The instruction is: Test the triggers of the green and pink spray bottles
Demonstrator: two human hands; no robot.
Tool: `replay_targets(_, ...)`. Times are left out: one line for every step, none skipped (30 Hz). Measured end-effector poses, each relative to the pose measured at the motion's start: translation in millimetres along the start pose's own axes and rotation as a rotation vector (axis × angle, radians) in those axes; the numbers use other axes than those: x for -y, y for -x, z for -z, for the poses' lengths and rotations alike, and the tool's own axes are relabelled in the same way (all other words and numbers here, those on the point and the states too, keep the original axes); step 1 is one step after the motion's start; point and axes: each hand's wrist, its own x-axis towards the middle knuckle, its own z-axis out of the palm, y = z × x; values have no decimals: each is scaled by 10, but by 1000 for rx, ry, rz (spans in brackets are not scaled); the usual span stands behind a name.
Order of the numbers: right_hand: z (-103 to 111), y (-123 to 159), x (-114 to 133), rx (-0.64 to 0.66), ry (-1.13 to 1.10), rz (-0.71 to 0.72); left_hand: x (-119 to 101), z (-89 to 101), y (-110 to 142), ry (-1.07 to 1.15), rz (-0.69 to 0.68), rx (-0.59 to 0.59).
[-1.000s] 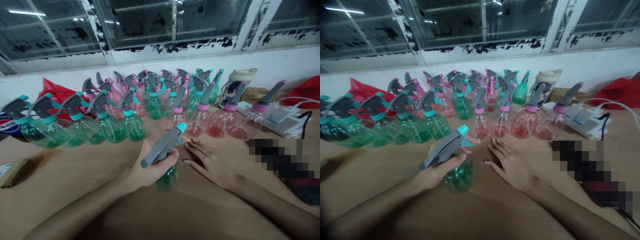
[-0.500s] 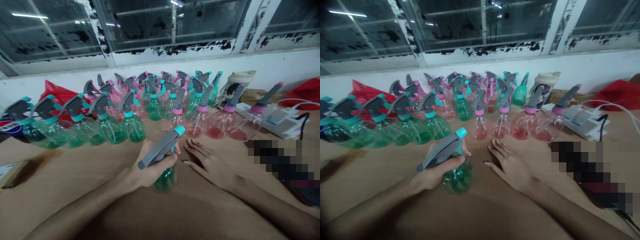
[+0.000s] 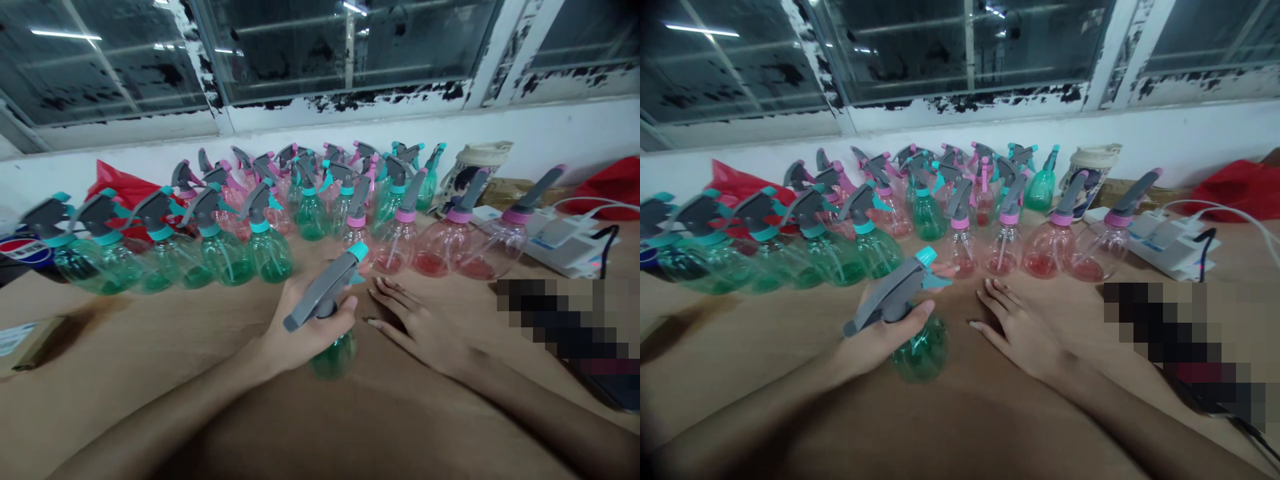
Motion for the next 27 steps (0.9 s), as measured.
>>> replay_targets(-3, 0, -3, -5, -2, 1, 0, -7, 3, -9, 8, -22)
replay_targets(-7, 0, -7, -13, -6, 2, -1, -8, 5, -25, 14, -45)
replay_targets(-9, 0, -11, -22, -10, 4, -4, -2, 5, -43, 20, -58)
replay_targets(-11, 0, -15, -27, -12, 7, -8, 12, 4, -59, 25, -59)
replay_targets(-12, -1, -17, -24, -11, 11, -14, 32, 2, -68, 30, -49)
replay_targets(-11, -3, -19, -17, -7, 13, -20, 58, 0, -70, 35, -32)
replay_targets(-8, -4, -19, -10, -1, 14, -27, 87, -1, -70, 41, -14)
replay_targets(-5, -6, -18, -6, 5, 12, -35, 115, 0, -74, 49, -5)
replay_targets(-1, -8, -16, 0, 12, 10, -42, 140, 4, -85, 56, -7)
replay_targets(2, -9, -14, 4, 17, 7, -49, 160, 13, -98, 60, -16)
replay_targets(4, -11, -13, 5, 19, 5, -56, 177, 25, -112, 63, -21)
replay_targets(5, -12, -12, 4, 19, 5, -62, 189, 40, -126, 64, -24)
replay_targets(4, -14, -12, 2, 16, 6, -68, 199, 59, -140, 62, -23)
replay_targets(2, -15, -13, -1, 13, 8, -73, 208, 80, -154, 61, -18)
replay_targets(-1, -16, -15, -7, 9, 11, -77, 218, 102, -170, 59, -9)
replay_targets(-5, -18, -17, -11, 7, 16, -80, 230, 126, -185, 56, 4)
replay_targets(-8, -18, -18, -15, 6, 23, -81, 243, 151, -200, 50, 16)
replay_targets(-11, -19, -19, -19, 6, 29, -82, 259, 175, -214, 45, 29)
replay_targets(-12, -20, -19, -24, 6, 35, -80, 275, 199, -225, 38, 43)
replay_targets(-13, -20, -18, -29, 7, 39, -78, 293, 221, -233, 30, 54)
replay_targets(-12, -20, -16, -34, 8, 40, -74, 311, 239, -238, 22, 59)
replay_targets(-10, -21, -14, -36, 12, 40, -68, 329, 251, -246, 19, 61)
replay_targets(-7, -21, -12, -35, 17, 39, -58, 347, 256, -255, 20, 64)
replay_targets(-3, -21, -10, -29, 23, 40, -45, 364, 251, -259, 23, 66)
replay_targets(2, -21, -8, -24, 29, 40, -26, 381, 234, -263, 29, 64)
replay_targets(6, -20, -6, -18, 36, 41, -2, 397, 205, -271, 42, 65)
replay_targets(10, -20, -5, -13, 41, 40, 29, 411, 165, -284, 59, 63)
